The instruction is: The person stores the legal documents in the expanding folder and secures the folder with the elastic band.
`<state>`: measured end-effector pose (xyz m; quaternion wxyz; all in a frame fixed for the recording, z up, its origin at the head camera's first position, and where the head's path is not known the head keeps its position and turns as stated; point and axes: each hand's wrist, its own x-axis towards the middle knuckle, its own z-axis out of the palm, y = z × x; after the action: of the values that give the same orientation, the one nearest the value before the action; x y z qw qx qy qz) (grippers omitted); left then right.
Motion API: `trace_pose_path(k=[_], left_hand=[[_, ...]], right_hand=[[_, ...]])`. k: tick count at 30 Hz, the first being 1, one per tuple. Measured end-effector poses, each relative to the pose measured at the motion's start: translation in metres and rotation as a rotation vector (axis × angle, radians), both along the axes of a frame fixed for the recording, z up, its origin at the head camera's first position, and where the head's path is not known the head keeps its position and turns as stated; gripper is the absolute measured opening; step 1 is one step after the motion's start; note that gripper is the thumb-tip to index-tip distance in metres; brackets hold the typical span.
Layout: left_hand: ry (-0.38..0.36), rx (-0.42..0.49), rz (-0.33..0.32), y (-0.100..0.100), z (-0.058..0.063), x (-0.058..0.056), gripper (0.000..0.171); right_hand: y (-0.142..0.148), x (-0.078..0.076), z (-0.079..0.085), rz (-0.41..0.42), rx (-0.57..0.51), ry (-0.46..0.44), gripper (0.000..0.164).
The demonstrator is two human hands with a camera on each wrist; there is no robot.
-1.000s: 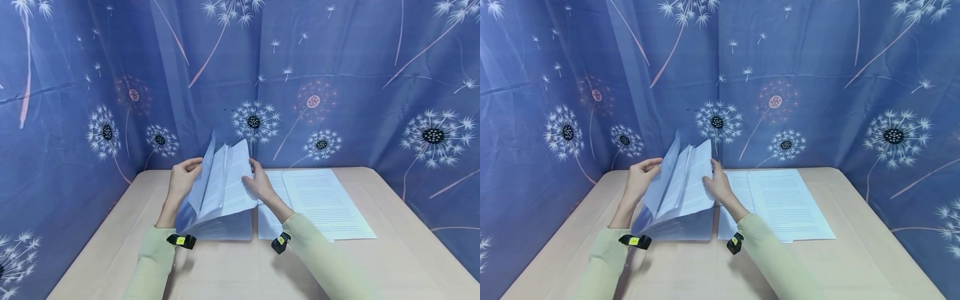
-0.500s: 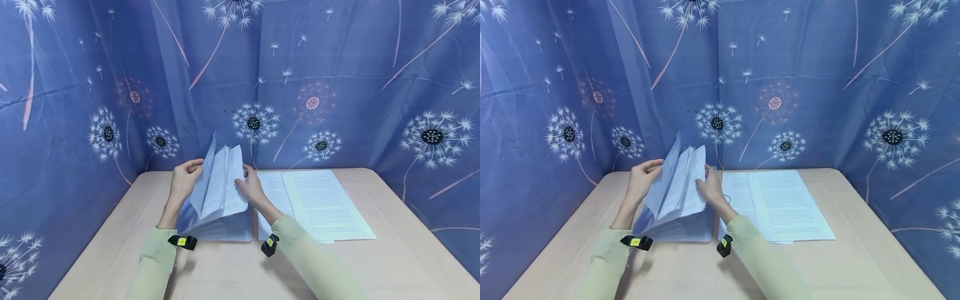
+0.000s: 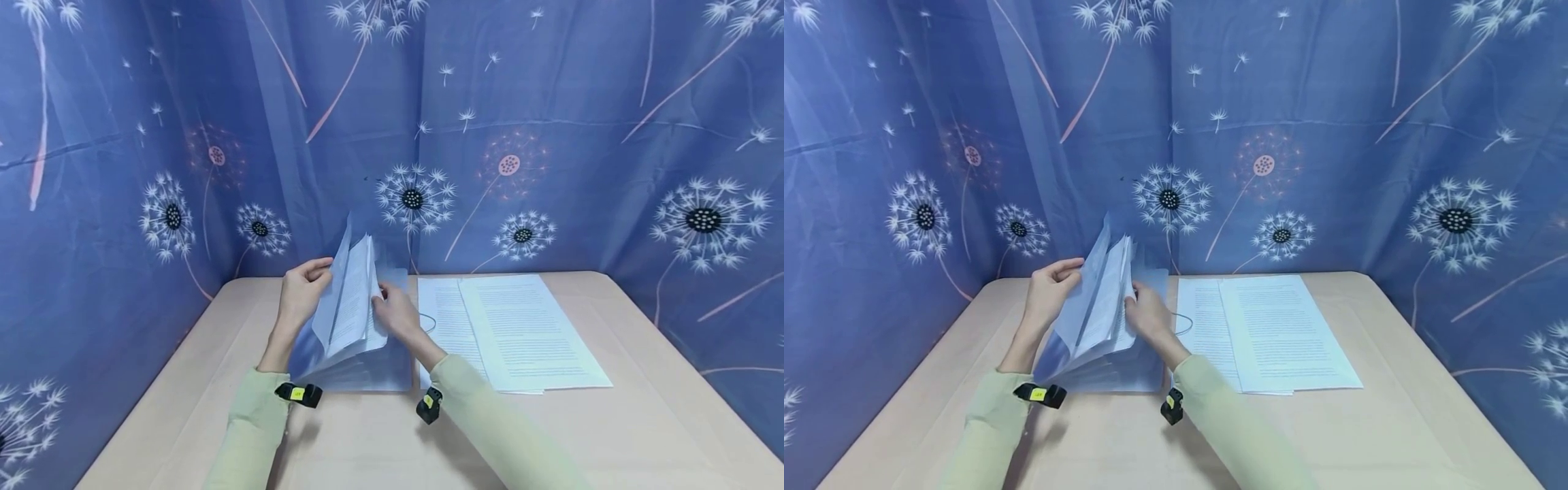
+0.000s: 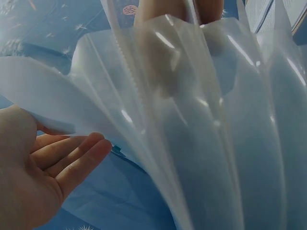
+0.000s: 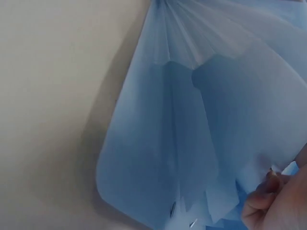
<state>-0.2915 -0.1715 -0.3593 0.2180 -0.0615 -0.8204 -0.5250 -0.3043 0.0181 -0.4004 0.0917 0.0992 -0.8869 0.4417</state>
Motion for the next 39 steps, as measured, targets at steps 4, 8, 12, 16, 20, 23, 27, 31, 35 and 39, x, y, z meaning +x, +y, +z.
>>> trace_pose_path(k=[4,8,12,16,20,23,27,31,35,39], left_hand=[[0.002,0.013,-0.002,0.001,0.000,-0.001,0.034],[0.004,0.032,0.014,0.000,0.001,0.000,0.034],[0.007,0.039,0.025,-0.002,0.002,0.001,0.035],[0.021,0.040,0.015,-0.002,0.002,0.001,0.035],[0.033,0.052,0.002,-0.002,0.001,0.000,0.036],[0.035,0.056,-0.001,-0.002,0.001,-0.001,0.035],[0.029,0.056,-0.007,-0.002,0.001,-0.001,0.035],[0.027,0.046,-0.002,-0.002,0.002,-0.002,0.035],[0.019,0.030,0.012,-0.002,0.003,-0.002,0.032],[-0.007,0.022,0.007,-0.002,0.002,0.000,0.028]], right_hand=[[-0.005,0.003,-0.001,-0.021,0.054,0.036,0.051],[-0.006,0.006,0.000,-0.037,0.075,0.056,0.053],[-0.003,0.009,0.002,-0.050,0.048,0.069,0.048],[-0.002,0.010,0.001,-0.025,0.032,0.053,0.045],[0.000,0.010,0.000,0.049,0.035,0.018,0.047],[0.003,0.010,0.001,0.116,0.029,0.001,0.051],[0.009,0.012,0.003,0.150,0.008,-0.011,0.052],[0.019,0.014,0.006,0.166,-0.034,0.023,0.047],[0.032,0.016,0.009,0.215,-0.072,0.101,0.040],[0.047,0.016,0.011,0.206,-0.079,0.124,0.034]])
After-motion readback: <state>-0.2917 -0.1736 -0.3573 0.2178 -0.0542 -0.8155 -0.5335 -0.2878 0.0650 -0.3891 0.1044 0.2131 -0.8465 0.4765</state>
